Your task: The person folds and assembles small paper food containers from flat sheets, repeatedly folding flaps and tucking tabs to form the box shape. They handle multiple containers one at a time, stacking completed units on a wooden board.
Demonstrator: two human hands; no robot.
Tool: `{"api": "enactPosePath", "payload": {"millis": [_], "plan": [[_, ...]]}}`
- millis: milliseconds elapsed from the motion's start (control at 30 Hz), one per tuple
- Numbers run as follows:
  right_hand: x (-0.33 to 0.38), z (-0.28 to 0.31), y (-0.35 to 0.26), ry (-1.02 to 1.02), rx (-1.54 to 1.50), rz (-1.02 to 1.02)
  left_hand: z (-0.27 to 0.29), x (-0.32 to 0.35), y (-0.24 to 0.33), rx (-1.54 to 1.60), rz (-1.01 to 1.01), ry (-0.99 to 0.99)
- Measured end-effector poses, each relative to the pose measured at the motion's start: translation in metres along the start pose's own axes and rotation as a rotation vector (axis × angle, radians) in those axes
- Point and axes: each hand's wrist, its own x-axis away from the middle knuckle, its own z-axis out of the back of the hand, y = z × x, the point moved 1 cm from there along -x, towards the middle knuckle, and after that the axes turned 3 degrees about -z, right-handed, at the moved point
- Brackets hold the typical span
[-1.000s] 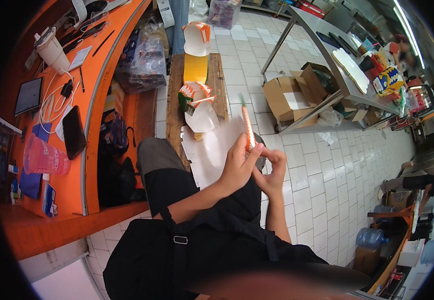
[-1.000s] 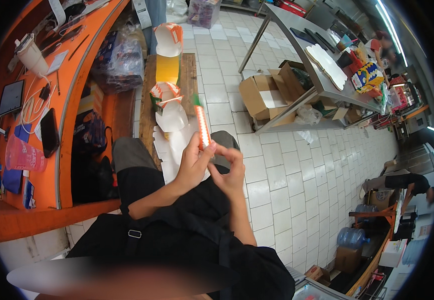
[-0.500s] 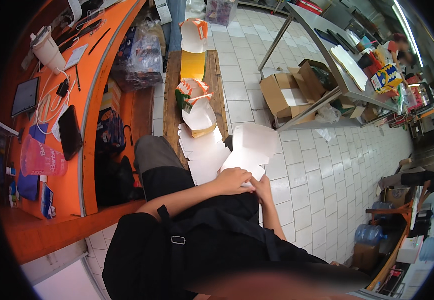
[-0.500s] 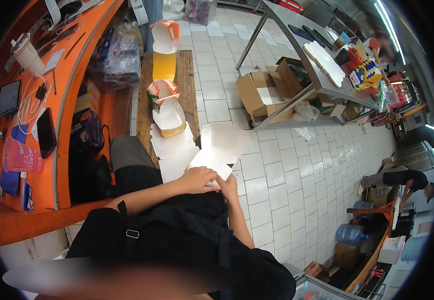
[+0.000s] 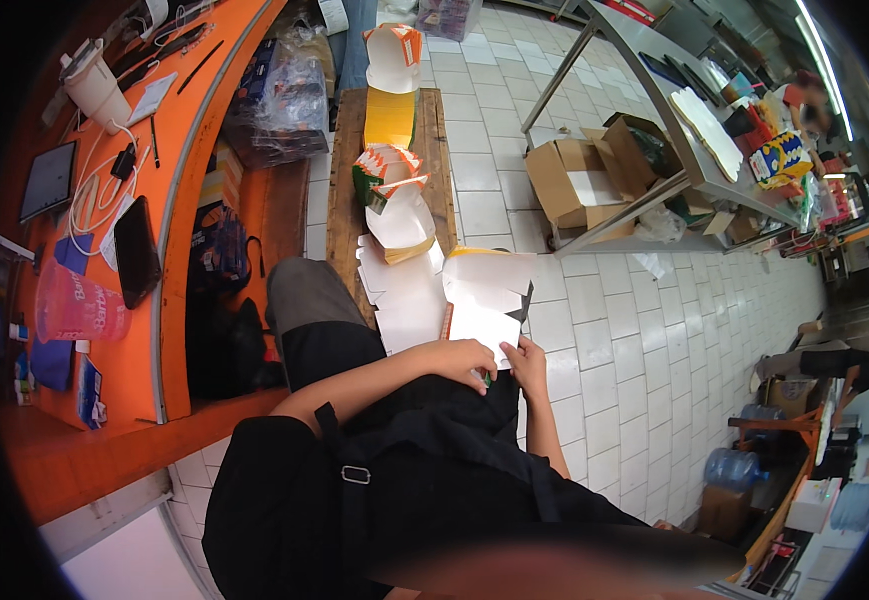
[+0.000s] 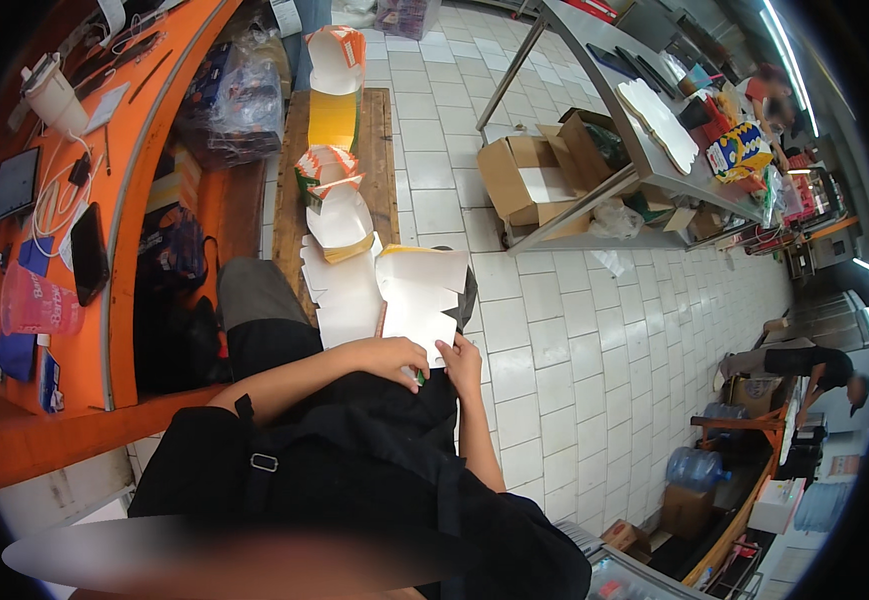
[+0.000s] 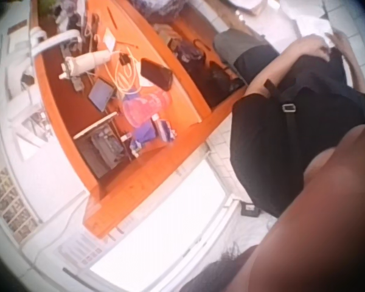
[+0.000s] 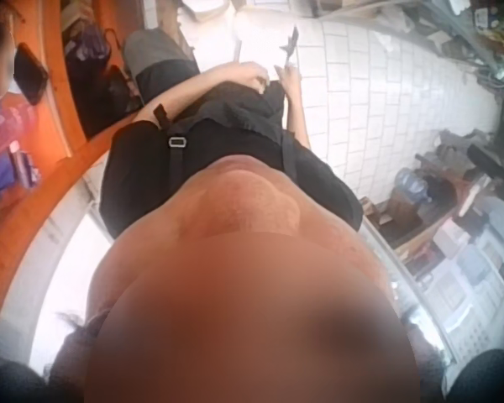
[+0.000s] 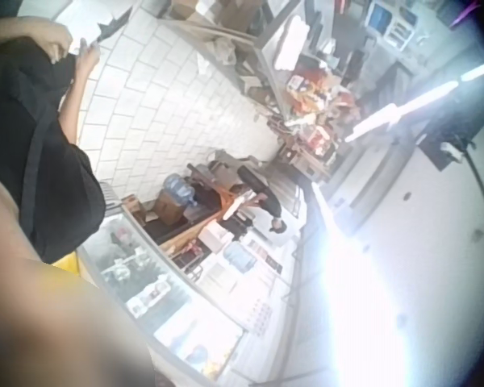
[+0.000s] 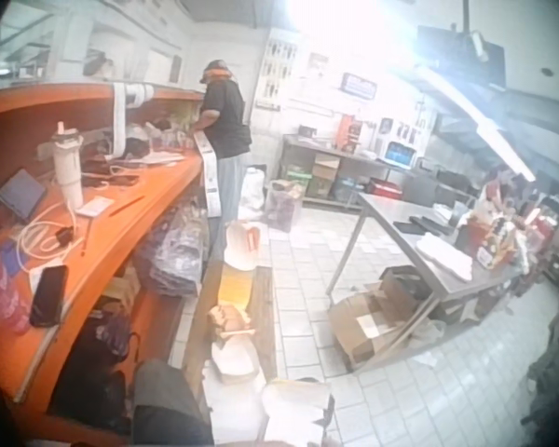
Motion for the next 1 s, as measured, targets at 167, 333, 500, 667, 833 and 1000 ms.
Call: {"api": "enactPosePath", "payload": {"millis": [167,333,500,667,833,1000], "plan": [[0.001,-0.010,0.010,0.132,-0.301,-0.072,0.000,-0.007,-0.013,-0.032,0.273,0.223],[0.008,-0.006,0.012,0.088,-0.265,0.036,-0.012,-0.010,-0.018,0.583,0.511,0.456],[0.017,0.000,0.007,-0.016,-0.308,-0.011,-0.016,-0.010,-0.016,0.590,0.518,0.484],[0.021,0.001,0.003,-0.071,-0.348,0.025,-0.019,-0.010,-0.011,0.553,0.497,0.487],[0.024,0.000,0.010,-0.086,-0.381,-0.007,-0.022,-0.008,-0.005,0.517,0.503,0.553],[0.028,-0.002,0.006,-0.069,-0.250,0.041,-0.025,-0.007,0.003,0.444,0.551,0.632]]}}
